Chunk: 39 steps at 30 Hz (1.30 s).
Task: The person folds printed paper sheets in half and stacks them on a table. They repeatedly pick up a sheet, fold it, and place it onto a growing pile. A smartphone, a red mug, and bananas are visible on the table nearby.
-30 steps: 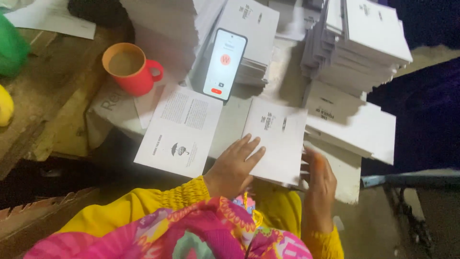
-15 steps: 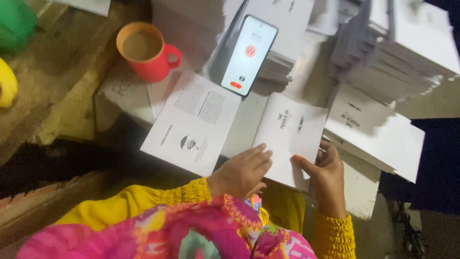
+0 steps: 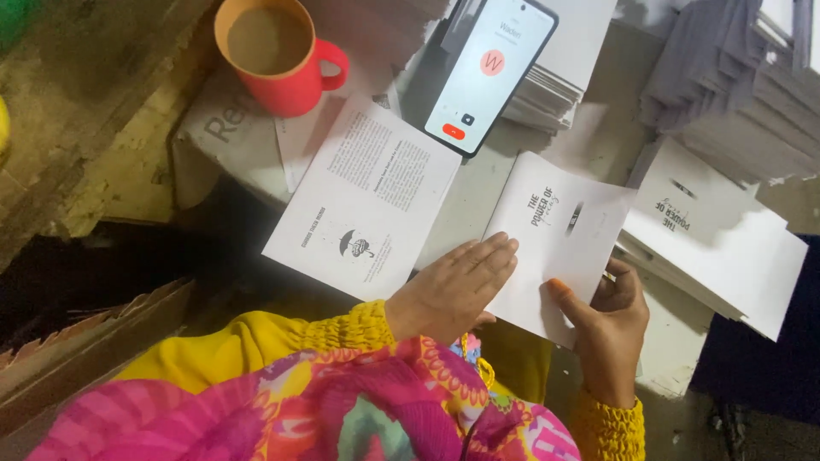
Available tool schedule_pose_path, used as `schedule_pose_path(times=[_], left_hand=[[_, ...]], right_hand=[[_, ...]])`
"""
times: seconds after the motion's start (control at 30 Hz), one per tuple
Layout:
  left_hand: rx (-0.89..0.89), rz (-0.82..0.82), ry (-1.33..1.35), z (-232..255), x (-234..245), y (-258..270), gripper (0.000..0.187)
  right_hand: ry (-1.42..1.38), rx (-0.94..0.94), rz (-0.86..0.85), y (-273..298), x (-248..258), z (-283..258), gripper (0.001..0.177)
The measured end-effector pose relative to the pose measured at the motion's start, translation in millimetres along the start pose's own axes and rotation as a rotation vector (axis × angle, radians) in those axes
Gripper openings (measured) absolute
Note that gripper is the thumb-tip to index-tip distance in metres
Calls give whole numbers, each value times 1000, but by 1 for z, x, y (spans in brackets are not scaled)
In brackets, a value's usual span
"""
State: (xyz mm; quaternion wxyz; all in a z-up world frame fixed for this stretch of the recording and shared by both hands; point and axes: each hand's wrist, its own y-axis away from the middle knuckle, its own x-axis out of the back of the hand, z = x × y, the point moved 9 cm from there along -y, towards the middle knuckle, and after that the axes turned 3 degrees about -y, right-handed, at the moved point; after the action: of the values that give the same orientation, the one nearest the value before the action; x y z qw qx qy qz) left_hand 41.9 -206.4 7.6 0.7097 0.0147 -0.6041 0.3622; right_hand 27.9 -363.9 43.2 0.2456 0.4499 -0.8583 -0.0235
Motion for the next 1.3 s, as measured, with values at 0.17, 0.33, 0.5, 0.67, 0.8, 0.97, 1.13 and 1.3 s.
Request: schedule_pose_path(times=[0.17,0.33,0.5,0.67,0.8,0.97,1.13,1.3], left_hand=[[16,15,-66,-1,3,1,81],[14,65,-37,-1,6,-1,86],[30,6,-114,0,1,-3,89],[51,-51,-180,4,-5,-6,93],[52,-64,-265,3,-4,-7,94],[71,-75,-277,0,-9,-5,93],[69,-36,-335,-1,-9,-3,97],[68,33,-304,-1,-10,-2,97]], right_hand=[[-2,28,-22,-1,-4,1,55],[-19,78,-35,-2,-5,0,50],[-14,46,-21,-5,-2,9,49],[47,43,10,0,-7,-2,52],[-47,52,21,-1,-7,8,49],[34,42,45,3,-8,3,49],[-39,49,13,-1,-8,7,50],[-57,43,12,-5,-7,13,53]])
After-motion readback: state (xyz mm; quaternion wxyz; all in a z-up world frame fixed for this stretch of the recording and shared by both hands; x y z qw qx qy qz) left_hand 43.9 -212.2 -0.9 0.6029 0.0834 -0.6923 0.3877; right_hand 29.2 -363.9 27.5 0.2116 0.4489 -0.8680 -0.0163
